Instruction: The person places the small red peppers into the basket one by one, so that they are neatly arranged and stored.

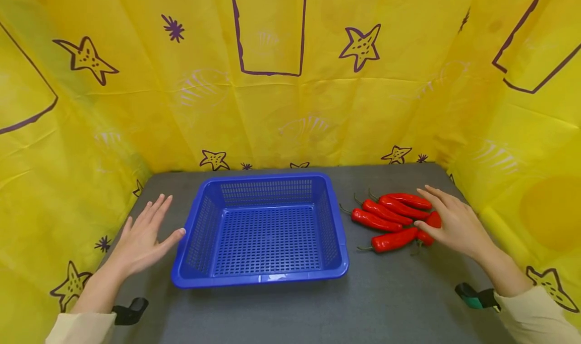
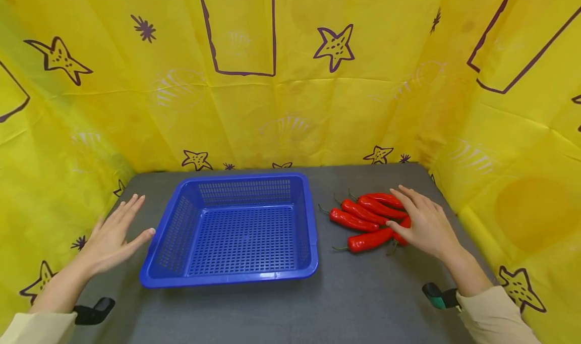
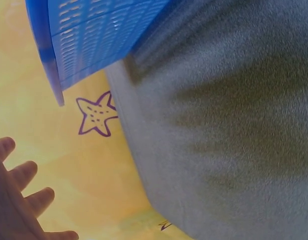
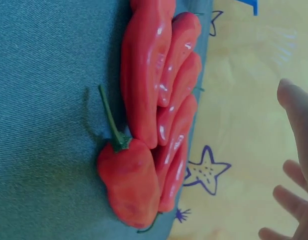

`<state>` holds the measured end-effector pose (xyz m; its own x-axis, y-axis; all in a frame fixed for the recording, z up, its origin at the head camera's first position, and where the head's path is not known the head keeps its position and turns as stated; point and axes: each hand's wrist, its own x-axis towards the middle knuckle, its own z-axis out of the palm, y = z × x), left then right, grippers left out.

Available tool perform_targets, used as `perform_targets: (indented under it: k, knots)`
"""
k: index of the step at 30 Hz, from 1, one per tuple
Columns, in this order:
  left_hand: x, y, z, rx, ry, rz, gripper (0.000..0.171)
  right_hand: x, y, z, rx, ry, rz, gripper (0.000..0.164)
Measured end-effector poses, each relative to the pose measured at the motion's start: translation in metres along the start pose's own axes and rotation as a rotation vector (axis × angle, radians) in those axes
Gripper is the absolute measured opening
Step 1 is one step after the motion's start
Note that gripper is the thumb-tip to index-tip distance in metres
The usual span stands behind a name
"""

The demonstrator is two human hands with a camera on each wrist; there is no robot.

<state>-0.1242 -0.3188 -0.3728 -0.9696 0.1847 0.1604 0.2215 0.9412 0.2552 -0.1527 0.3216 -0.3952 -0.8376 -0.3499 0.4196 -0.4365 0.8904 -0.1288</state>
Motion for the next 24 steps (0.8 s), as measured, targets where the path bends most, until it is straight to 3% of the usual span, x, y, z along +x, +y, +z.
perform_targets:
  k: [13, 24]
  knots:
    - [-0.002, -0.005, 0.004, -0.251, 0.022, -0.031, 0.078, -0.009, -0.002, 0.013, 0.089, 0.012, -0.057, 0.079]
    - [-0.003, -0.007, 0.008, -0.353, 0.002, -0.106, 0.078, -0.015, 0.001, 0.031, 0.144, 0.011, -0.117, 0.077]
